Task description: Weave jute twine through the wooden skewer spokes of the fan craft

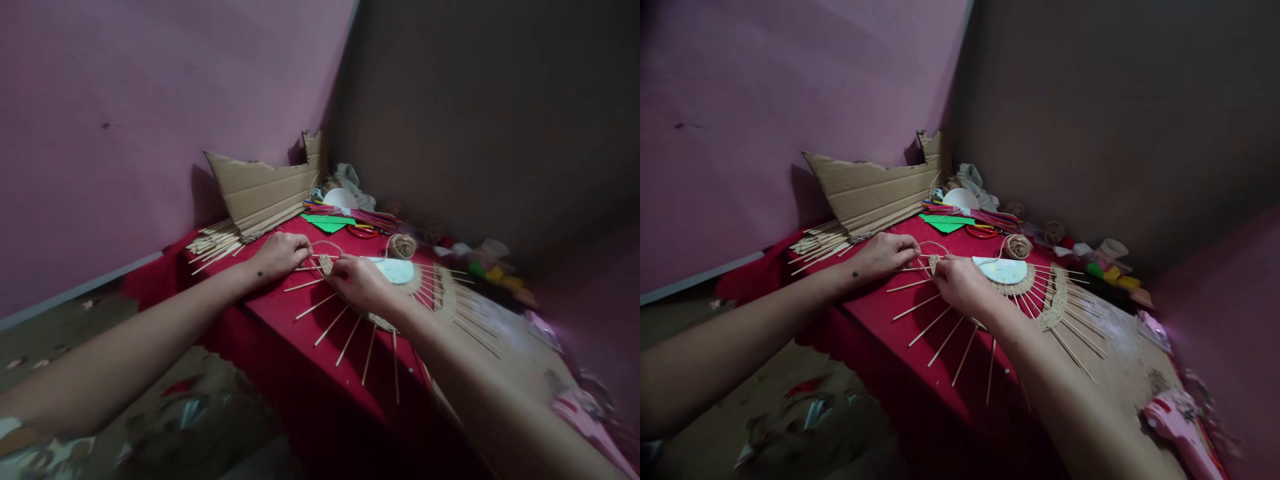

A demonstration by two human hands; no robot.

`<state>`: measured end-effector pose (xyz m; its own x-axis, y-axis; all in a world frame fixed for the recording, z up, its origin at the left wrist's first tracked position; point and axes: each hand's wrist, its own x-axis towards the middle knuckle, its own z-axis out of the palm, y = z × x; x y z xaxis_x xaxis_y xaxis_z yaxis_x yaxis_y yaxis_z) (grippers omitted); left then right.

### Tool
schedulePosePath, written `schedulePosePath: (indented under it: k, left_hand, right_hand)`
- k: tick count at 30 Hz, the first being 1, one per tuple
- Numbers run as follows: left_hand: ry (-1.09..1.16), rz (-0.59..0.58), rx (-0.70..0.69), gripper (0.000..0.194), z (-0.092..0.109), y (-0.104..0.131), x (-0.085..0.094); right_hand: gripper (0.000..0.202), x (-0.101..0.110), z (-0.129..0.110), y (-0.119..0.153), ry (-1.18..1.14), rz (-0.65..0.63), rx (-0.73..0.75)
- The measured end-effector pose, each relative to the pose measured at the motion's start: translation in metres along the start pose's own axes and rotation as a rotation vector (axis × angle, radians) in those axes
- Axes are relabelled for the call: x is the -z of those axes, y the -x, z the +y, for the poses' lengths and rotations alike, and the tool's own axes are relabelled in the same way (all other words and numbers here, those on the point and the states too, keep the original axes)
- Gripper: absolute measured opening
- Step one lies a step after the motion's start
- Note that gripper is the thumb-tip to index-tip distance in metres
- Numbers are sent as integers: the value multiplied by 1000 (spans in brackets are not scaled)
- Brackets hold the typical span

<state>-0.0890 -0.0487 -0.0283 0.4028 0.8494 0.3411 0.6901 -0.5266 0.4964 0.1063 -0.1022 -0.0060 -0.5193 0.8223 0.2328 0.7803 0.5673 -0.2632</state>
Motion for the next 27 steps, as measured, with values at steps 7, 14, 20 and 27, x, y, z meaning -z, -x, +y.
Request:
schedulePosePath:
  k: [7, 14, 20, 27]
  left_hand:
    - [5, 48, 40, 24, 0, 1, -4]
    - [78, 143, -1, 21, -2, 5, -3]
    - [148, 197, 59, 20, 1, 5, 1]
    - [78, 175, 40, 19, -2, 3, -2]
  right_hand:
    - [17, -28, 3, -11, -222, 219, -18]
    - [12, -36, 10, -6, -349, 362, -17]
    - [18, -39, 13, -9, -422, 318, 43]
    - [19, -30, 15, -16, -300, 142, 25]
